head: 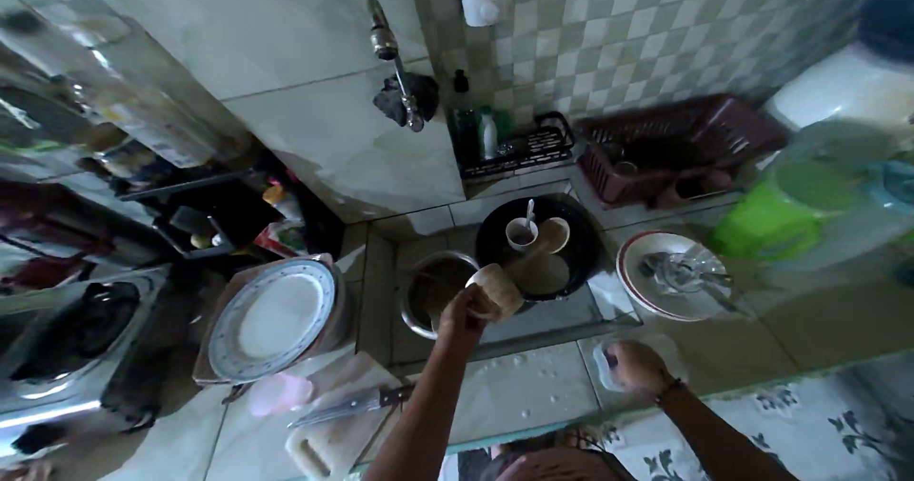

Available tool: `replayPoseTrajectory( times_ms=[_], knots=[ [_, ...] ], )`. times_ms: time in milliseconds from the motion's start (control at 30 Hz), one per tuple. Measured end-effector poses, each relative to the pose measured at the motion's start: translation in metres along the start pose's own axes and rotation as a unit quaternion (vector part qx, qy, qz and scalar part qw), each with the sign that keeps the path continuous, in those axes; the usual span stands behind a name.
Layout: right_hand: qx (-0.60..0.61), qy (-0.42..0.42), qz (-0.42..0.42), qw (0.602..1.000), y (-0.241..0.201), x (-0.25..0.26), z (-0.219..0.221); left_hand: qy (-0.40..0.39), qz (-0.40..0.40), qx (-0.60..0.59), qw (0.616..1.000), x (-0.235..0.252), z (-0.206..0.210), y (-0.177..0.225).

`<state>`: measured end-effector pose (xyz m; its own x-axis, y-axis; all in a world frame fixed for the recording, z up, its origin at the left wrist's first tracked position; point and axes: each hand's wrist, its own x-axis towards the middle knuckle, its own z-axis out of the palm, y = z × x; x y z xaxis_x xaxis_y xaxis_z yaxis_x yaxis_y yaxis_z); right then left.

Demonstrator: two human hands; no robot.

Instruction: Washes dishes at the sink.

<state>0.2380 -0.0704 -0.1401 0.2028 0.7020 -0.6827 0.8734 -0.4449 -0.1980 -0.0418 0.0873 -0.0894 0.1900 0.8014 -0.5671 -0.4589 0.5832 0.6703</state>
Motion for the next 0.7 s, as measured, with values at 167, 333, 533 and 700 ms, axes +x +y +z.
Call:
replayPoseTrajectory(
  times_ms=[167,333,533,700],
  knots=[
    [0.245,0.019,-0.103,0.964,0.016,-0.028,-0.034,-0.056,-0.028,-0.056,0.996,-0.015,-0.012,-0.022],
    [0.45,0.132,-0.239,0.85,-0.047,-0.064,-0.083,-0.054,-0.027,-0.074,0.995,-0.025,-0.003,-0.038],
    [0.19,0.389,-0.288,0.854,-0.158,-0.038,-0.05,-0.045,0.021,-0.084,0.995,-0.036,0.013,-0.047],
    [0.11,0.46,-0.296,0.829,-0.195,-0.019,-0.02,0.001,0.083,-0.064,0.994,-0.051,0.021,-0.041]
  ],
)
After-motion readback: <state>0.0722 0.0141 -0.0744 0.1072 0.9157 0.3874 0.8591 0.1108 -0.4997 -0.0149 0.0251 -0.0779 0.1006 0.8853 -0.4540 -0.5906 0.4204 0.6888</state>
